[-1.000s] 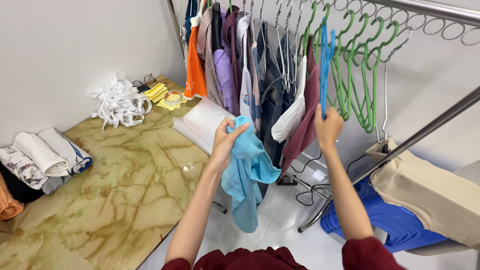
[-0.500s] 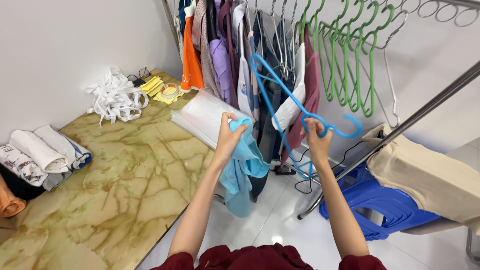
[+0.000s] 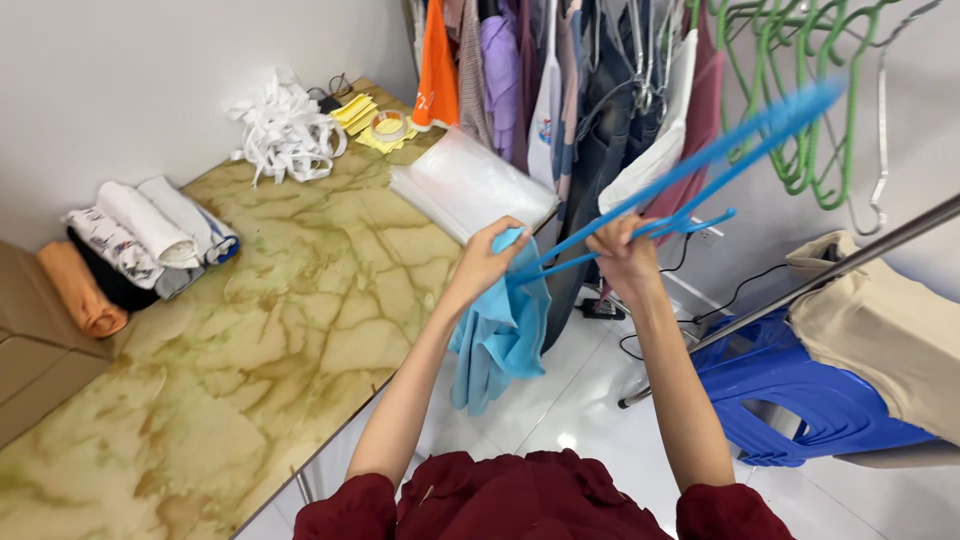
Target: The person picks up folded t-shirts from a table, unfolds them, and places them onto hangers. They then hang the shirts on a metal clothing rack. This process is repeated for multiple shirts of different colors.
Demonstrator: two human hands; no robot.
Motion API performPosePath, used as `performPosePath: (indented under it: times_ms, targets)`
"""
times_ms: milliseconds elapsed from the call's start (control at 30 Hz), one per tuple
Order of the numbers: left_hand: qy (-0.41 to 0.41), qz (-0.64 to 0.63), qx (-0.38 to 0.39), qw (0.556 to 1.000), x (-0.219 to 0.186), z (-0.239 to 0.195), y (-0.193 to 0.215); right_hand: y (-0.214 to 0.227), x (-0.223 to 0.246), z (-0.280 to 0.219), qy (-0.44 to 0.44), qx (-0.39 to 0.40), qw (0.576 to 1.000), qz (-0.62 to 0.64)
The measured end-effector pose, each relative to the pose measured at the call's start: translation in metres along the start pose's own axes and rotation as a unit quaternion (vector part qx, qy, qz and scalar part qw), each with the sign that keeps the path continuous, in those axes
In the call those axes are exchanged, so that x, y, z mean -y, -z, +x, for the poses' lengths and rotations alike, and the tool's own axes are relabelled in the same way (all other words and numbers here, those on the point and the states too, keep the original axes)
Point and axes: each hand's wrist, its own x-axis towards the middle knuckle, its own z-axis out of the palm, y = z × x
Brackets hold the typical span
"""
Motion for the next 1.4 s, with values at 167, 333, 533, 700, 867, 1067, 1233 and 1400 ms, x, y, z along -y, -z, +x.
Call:
performPosePath:
  times_ms: [167, 333, 533, 700, 867, 1067, 1233, 1400]
  targets:
    - [-0.007, -0.134, 0.027, 0.991, -0.013, -0.009, 0.012, -0.02, -0.06, -0.026, 0.003, 0.053, 0.989, -0.142]
    - [-0.039, -0.152, -0.001, 0.988, -0.016, -0.019, 0.046, 0.037, -0.093, -0.046, -0.11, -0.003, 0.916, -0.386]
    - [-0.059, 0.081, -0.059, 0.993, 0.022, -0.044, 0.093, -0.004, -0.007, -0.018, 0.033, -0.011, 0.827, -0.561]
    - [0.061, 0.277, -0.067, 0.957, 0.037, -0.07, 0.089, 0.002, 0.026, -0.008, 0.086, -0.001, 0.75, -0.656]
    - [0.08, 0.365, -0.147, 0.916, 0.033, -0.065, 0.078, -0.022, 0.063, -0.011, 0.086, -0.006, 0.707, -0.702]
    - [0.157, 0.356, -0.161, 0.907, 0.007, -0.057, 0.072, -0.019, 0.073, -0.023, 0.096, 0.007, 0.617, -0.781]
    - [0.164, 0.346, -0.169, 0.908, -0.007, -0.047, 0.043, -0.011, 0.06, -0.016, 0.086, -0.013, 0.617, -0.782]
    - [0.178, 0.367, -0.083, 0.909, 0.004, -0.043, -0.01, -0.013, 0.026, -0.011, -0.005, 0.058, 0.807, -0.588]
